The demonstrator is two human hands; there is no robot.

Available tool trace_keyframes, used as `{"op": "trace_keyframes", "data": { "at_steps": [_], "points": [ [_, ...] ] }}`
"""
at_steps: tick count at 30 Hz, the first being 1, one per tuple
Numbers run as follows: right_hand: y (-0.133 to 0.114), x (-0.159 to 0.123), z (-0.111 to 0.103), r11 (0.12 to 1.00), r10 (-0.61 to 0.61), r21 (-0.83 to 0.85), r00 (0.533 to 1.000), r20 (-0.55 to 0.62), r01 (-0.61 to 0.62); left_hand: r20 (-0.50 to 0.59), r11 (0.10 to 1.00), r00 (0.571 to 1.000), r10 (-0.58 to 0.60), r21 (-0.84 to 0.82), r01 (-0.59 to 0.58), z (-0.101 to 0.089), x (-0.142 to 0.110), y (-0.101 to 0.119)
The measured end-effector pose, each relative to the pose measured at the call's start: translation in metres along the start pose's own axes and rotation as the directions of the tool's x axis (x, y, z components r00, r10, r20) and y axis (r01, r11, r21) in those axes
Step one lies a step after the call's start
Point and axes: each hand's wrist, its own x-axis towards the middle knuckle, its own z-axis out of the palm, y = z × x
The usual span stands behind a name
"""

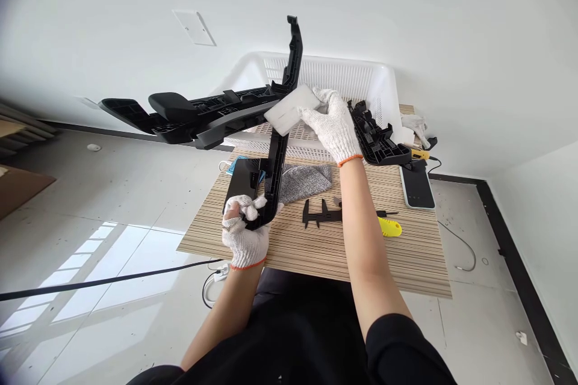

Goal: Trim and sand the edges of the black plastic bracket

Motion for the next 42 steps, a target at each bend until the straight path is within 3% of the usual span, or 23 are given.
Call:
{"op": "trace_keyframes", "data": {
  "at_steps": [5, 9, 14, 18, 22, 26, 30, 33, 37, 42],
  "points": [
    [0.0013, 0.0009, 0.0, 1.0, -0.029, -0.002, 0.99, -0.135, 0.029, 0.002, 1.0, 1.0, -0.014, 0.002, 0.014, 0.0008, 0.0002, 0.0],
    [0.0014, 0.0003, 0.0002, 0.998, 0.029, -0.047, 0.998, -0.055, -0.032, -0.01, 1.0, 1.0, -0.005, 0.009, 0.005, 0.0007, 0.0006, -0.0008],
    [0.0033, 0.0038, -0.0017, 1.0, 0.002, 0.01, 0.99, -0.144, -0.001, 0.015, 0.999, 1.0, 0.004, 0.032, -0.004, 0.0016, -0.0002, -0.0007],
    [0.0007, 0.0024, -0.0049, 0.996, 0.026, -0.091, 0.999, 0.047, -0.021, 0.001, 0.999, 1.0, 0.01, 0.051, -0.01, 0.0026, -0.0007, -0.0007],
    [-0.0043, -0.0012, -0.0047, 0.999, 0.038, -0.033, 0.997, -0.074, -0.041, 0.009, 0.997, 1.0, 0.029, 0.066, -0.03, 0.0021, -0.0009, -0.0013],
    [-0.0063, -0.0031, -0.0036, 0.99, 0.087, -0.115, 0.994, 0.071, -0.078, 0.023, 0.996, 0.999, 0.043, 0.071, -0.044, 0.0014, -0.0007, -0.002],
    [-0.0047, -0.0033, -0.0042, 0.995, 0.038, -0.095, 0.998, 0.042, -0.034, 0.026, 0.994, 0.998, 0.061, 0.084, -0.063, 0.0022, -0.0004, -0.0032],
    [-0.0029, -0.0024, -0.0051, 0.989, 0.05, -0.143, 0.985, 0.162, -0.027, 0.04, 0.99, 0.995, 0.091, 0.105, -0.095, 0.0022, -0.0005, -0.0042],
    [0.0, -0.0014, -0.0052, 0.996, -0.002, -0.085, 0.999, 0.05, 0.006, 0.06, 0.986, 0.992, 0.111, 0.119, -0.117, 0.0006, -0.0009, -0.005],
    [0.0028, -0.0009, -0.0056, 0.995, -0.003, -0.098, 0.99, 0.138, 0.016, 0.046, 0.99, 0.994, 0.097, 0.099, -0.101, 0.0004, -0.0013, -0.0047]
  ]
}}
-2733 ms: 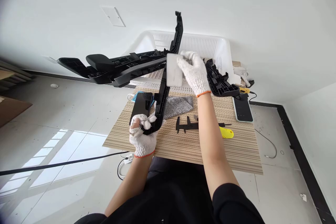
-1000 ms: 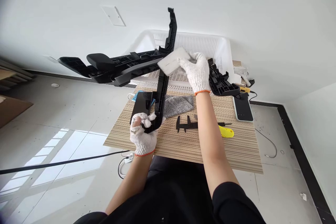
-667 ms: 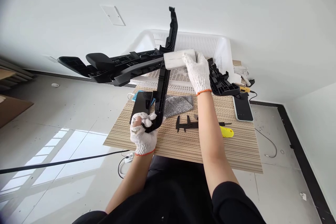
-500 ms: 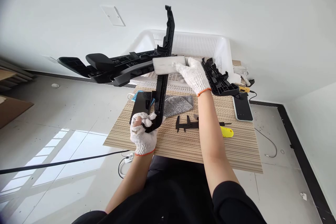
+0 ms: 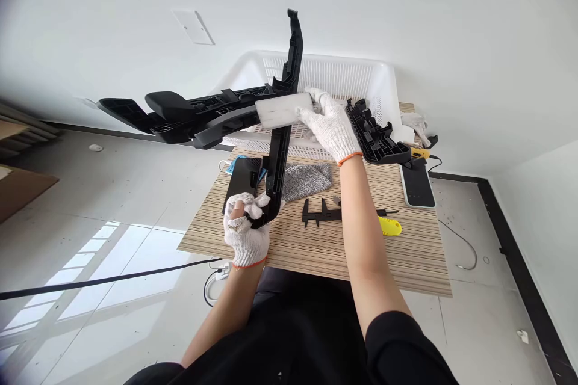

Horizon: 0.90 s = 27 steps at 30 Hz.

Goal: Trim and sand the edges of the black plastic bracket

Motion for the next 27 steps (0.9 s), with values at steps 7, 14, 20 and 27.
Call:
{"op": "trace_keyframes", "data": {
  "at_steps": [7, 14, 20, 27],
  "points": [
    [-0.006, -0.003, -0.001, 0.999, 0.011, -0.048, 0.999, 0.043, -0.009, -0.012, 1.0, 1.0, -0.015, -0.008, 0.015, 0.001, 0.0, 0.002],
    [-0.011, -0.006, 0.0, 0.999, 0.034, -0.036, 0.999, 0.004, -0.034, -0.001, 1.0, 1.0, 0.0, 0.006, 0.0, -0.001, 0.0, 0.0],
    [-0.007, -0.003, -0.001, 1.0, 0.023, -0.007, 0.998, -0.06, -0.024, -0.005, 0.999, 1.0, -0.03, -0.02, 0.029, 0.001, -0.001, 0.002],
    [-0.006, -0.004, -0.001, 1.0, 0.017, -0.014, 0.992, -0.123, -0.019, -0.008, 0.998, 1.0, -0.026, -0.049, 0.026, -0.002, 0.001, -0.001]
  ]
}}
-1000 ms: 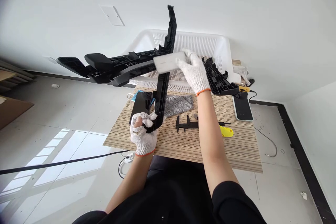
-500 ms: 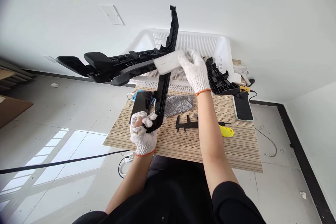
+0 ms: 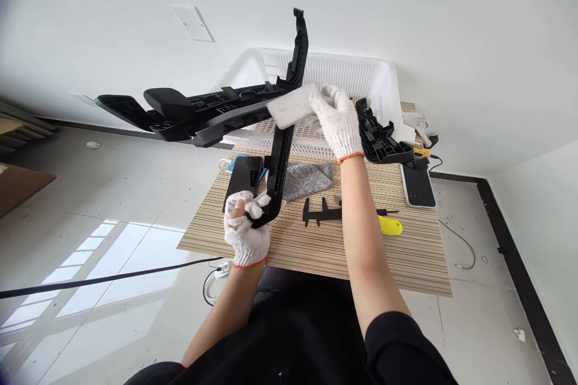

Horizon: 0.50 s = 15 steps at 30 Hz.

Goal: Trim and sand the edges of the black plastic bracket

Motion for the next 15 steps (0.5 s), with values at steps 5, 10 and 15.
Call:
{"op": "trace_keyframes", "data": {
  "at_steps": [5, 10, 15],
  "points": [
    [0.0004, -0.0009, 0.0002, 1.0, -0.029, -0.008, 0.999, -0.019, 0.029, -0.009, 1.0, 1.0, 0.002, 0.008, -0.002, -0.0002, -0.0002, 0.0002],
    [0.0009, -0.0001, -0.0005, 0.999, -0.032, -0.006, 0.998, 0.044, 0.033, -0.016, 1.0, 1.0, -0.008, 0.025, 0.009, -0.0001, -0.0003, 0.001],
    [0.0017, 0.0013, 0.0001, 0.999, -0.017, 0.042, 1.0, -0.012, 0.018, -0.028, 0.999, 0.999, -0.018, 0.041, 0.019, 0.001, -0.0004, 0.0017]
  ]
}}
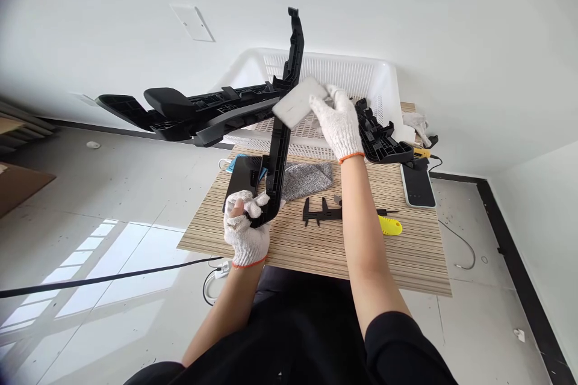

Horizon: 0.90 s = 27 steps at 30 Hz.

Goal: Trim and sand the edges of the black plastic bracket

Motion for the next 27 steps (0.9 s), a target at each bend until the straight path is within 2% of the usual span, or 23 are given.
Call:
{"op": "trace_keyframes", "data": {
  "at_steps": [3, 6, 10, 13, 18, 22, 24, 27],
  "points": [
    [0.0005, 0.0006, 0.0005, 1.0, 0.007, -0.008, 0.999, 0.046, -0.007, 0.002, 1.0, 1.0, -0.006, 0.0, 0.006, 0.0001, 0.0, 0.0],
    [0.0008, 0.0008, 0.0008, 1.0, 0.004, 0.019, 1.0, -0.015, -0.004, 0.001, 1.0, 1.0, 0.001, 0.003, -0.001, -0.0003, 0.0002, -0.0006],
    [-0.0002, -0.0003, 0.0017, 0.999, 0.032, 0.031, 0.999, -0.005, -0.032, -0.015, 1.0, 1.0, -0.01, -0.016, 0.01, -0.0006, 0.0002, -0.0015],
    [-0.0011, -0.0008, 0.002, 0.997, 0.025, 0.074, 0.997, -0.071, -0.02, -0.029, 1.0, 0.999, -0.016, -0.025, 0.016, -0.0003, -0.0002, -0.0013],
    [0.0015, 0.0019, 0.0016, 0.998, 0.036, 0.058, 0.999, -0.021, -0.035, -0.034, 1.0, 0.999, -0.02, -0.025, 0.02, 0.0015, -0.0008, 0.0009],
    [0.0046, 0.0032, 0.0017, 0.995, 0.018, 0.1, 0.996, -0.091, -0.009, -0.021, 0.999, 1.0, -0.023, -0.024, 0.022, 0.0028, -0.0012, 0.0016],
    [0.0042, 0.0014, 0.0012, 0.996, -0.013, 0.092, 0.999, -0.045, 0.017, -0.012, 1.0, 1.0, -0.021, -0.023, 0.02, 0.0027, -0.0012, 0.0013],
    [0.0011, -0.0036, -0.0003, 0.995, -0.043, 0.094, 0.995, 0.095, 0.034, -0.029, 0.999, 0.999, -0.032, -0.019, 0.031, 0.0021, -0.0007, 0.0009]
  ]
}}
